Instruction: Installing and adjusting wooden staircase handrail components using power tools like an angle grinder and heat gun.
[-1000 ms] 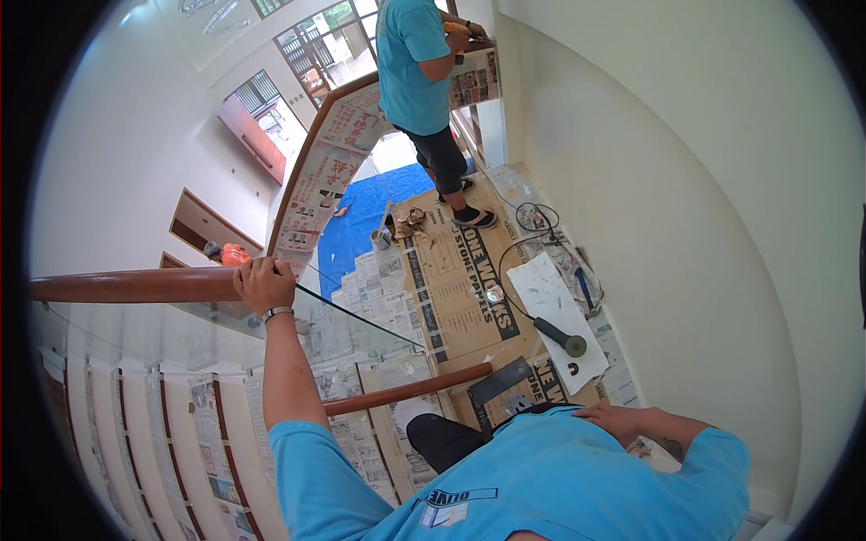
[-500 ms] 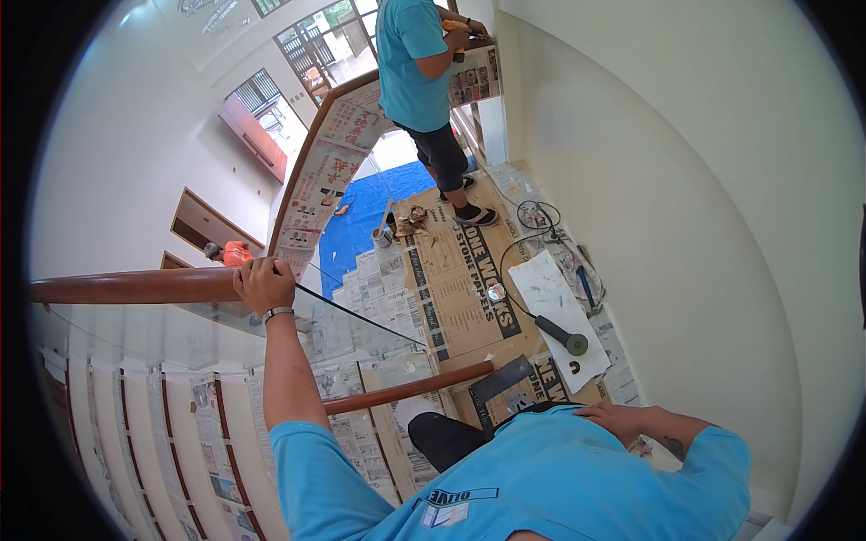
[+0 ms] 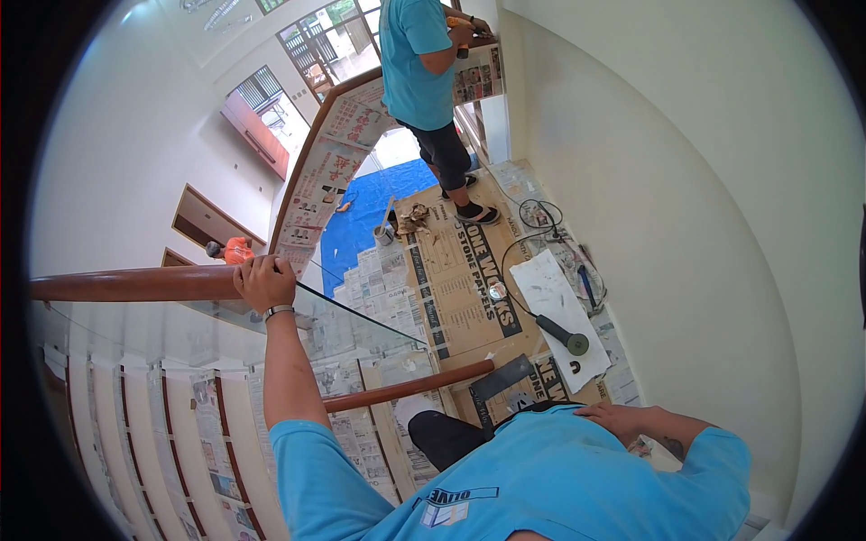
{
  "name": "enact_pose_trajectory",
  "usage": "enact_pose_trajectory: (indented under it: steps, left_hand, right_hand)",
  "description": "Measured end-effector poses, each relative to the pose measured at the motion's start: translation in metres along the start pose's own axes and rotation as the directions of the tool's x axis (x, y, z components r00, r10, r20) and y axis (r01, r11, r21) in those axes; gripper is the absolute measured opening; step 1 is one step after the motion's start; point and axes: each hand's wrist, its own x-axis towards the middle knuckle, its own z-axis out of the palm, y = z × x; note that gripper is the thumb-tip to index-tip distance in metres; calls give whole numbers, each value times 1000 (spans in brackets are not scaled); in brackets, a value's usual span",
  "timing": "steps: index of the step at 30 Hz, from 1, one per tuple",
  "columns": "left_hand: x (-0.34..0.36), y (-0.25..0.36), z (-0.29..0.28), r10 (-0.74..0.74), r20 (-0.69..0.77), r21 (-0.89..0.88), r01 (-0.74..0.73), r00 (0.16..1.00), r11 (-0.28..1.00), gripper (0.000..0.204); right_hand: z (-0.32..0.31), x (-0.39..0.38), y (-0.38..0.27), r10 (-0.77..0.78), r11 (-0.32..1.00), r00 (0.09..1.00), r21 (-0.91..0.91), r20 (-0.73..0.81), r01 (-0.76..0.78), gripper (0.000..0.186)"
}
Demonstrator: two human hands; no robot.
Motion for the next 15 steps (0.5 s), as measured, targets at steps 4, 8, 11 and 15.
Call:
enact_pose_trajectory:
  steps: [4, 8, 11, 15]
  left_hand:
    - [0, 0, 0, -4, -6, 0, 4, 1000, 1000, 28]
    - [0, 0, 0, -3, 4, -4, 3, 1000, 1000, 28]
    - [0, 1, -1, -7, 9, -4, 7, 1000, 1000, 28]
    - [0, 1, -2, -3, 7, 9, 3, 1000, 1000, 29]
  right_hand:
    - [-2, 0, -1, 7, 1000, 1000, -2, 11, -7, 114]
    - [-3, 1, -4, 32, 999, 999, 0, 23, -32, 116]
    - [-3, 2, -5, 29, 1000, 999, -10, 18, -29, 118]
    - [-1, 2, -3, 7, 1000, 1000, -6, -1, -7, 118]
